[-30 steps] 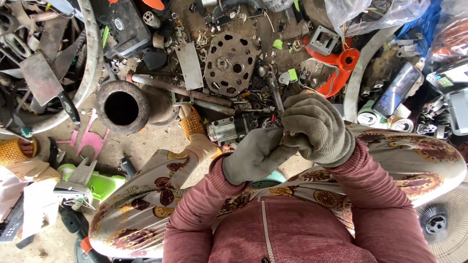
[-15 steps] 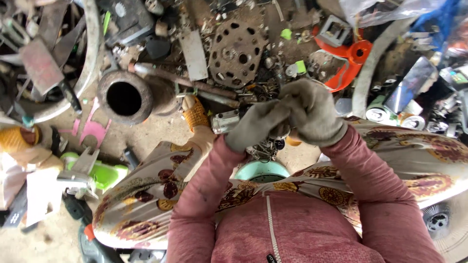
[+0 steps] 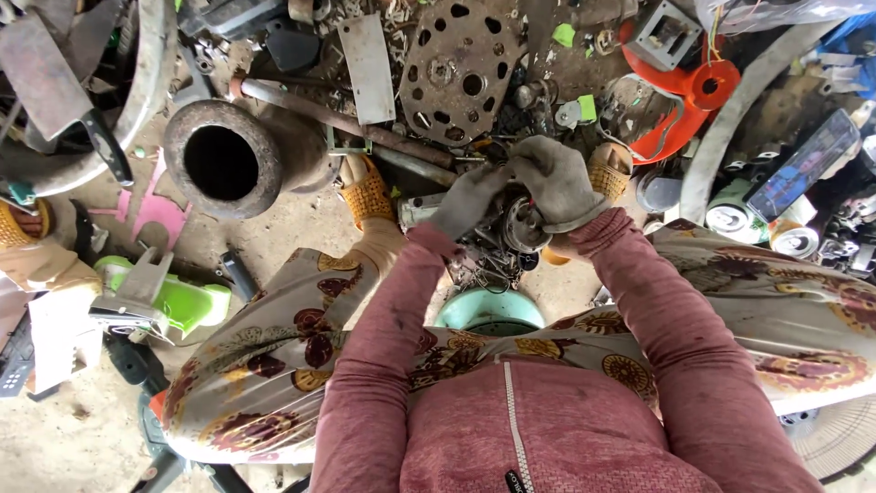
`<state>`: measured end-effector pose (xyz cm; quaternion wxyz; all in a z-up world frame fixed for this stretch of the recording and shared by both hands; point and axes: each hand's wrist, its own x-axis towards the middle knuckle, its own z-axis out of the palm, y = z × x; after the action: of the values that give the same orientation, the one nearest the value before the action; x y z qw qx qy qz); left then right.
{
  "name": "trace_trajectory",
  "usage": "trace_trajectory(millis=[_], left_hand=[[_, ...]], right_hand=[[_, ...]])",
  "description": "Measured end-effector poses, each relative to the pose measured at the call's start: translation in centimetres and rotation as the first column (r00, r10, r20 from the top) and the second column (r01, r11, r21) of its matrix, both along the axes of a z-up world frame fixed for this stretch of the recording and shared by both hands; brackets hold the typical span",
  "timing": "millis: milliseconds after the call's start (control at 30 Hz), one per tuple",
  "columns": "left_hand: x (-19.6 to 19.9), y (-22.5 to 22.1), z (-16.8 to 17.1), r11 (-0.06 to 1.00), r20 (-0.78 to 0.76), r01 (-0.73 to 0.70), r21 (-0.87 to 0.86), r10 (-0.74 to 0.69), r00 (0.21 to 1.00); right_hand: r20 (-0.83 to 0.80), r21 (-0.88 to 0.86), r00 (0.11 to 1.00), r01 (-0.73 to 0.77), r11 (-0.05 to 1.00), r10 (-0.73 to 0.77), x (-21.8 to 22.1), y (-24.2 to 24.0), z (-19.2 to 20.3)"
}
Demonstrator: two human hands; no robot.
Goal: Disassembling a small engine or mechanical motor assembly using various tools.
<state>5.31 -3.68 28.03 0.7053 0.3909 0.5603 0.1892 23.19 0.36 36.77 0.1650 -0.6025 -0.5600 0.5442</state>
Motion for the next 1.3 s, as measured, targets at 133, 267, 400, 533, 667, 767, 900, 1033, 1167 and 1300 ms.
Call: trace_trajectory(millis=[133, 267, 400, 533, 667, 767, 900, 1033, 1167, 1300], left_hand=[[-0.6, 0.3, 0.9, 0.975, 0.494, -0.066, -0.211, 0.165, 0.853], [-0.2, 1.3, 4.3, 0.995, 0.562, -0.094, -0.017, 0.087, 0.822], [-1.1, 1.7, 7.4, 0.954, 0.493, -0.036, 0.298, -0.122, 0.862], [-1.7, 2.3, 10.6, 0.813, 0.386, -0.005, 0.582, -0.271, 0.882], [-2.3, 2.7, 13.1, 0.478, -0.018, 0.117, 0.870, -0.207, 0.978], [-3.2, 3.4, 17.4, 0.449, -0.068, 0.147, 0.882, -0.188, 0.980], [-3.3, 3.6, 17.9, 0.438, -0.051, 0.124, 0.891, -0.175, 0.983], [-3.4, 3.4, 17.9, 0.434, 0.015, 0.087, 0.897, -0.227, 0.974], [-3.0, 3.1, 17.5, 0.373, 0.113, 0.008, 0.928, -0.300, 0.947], [-2.7, 2.5, 18.7, 0.342, 0.092, 0.015, 0.940, -0.295, 0.951]], right_hand=[[-0.101, 0.363, 0.981, -0.120, 0.924, 0.167, 1.5, 0.0, -1.7], [-0.317, 0.186, 0.948, 0.037, 0.982, 0.024, 1.8, 0.8, 3.6], [-0.162, 0.438, 0.961, -0.134, 0.889, 0.225, 2.8, 1.6, 6.9], [-0.021, 0.674, 0.937, -0.245, 0.697, 0.349, 2.5, 1.9, 9.4], [0.070, 0.834, 0.904, -0.285, 0.473, 0.422, 2.0, 2.1, 10.6], [0.064, 0.803, 0.916, -0.283, 0.524, 0.396, 2.0, 1.6, 10.9], [0.063, 0.774, 0.930, -0.275, 0.570, 0.363, 2.1, 1.2, 11.1], [-0.062, 0.682, 0.937, -0.212, 0.700, 0.345, 2.2, 1.1, 11.9], [-0.104, 0.753, 0.910, -0.192, 0.629, 0.402, 2.1, 1.3, 13.1], [-0.117, 0.811, 0.879, -0.184, 0.555, 0.463, 2.3, 0.9, 14.3]])
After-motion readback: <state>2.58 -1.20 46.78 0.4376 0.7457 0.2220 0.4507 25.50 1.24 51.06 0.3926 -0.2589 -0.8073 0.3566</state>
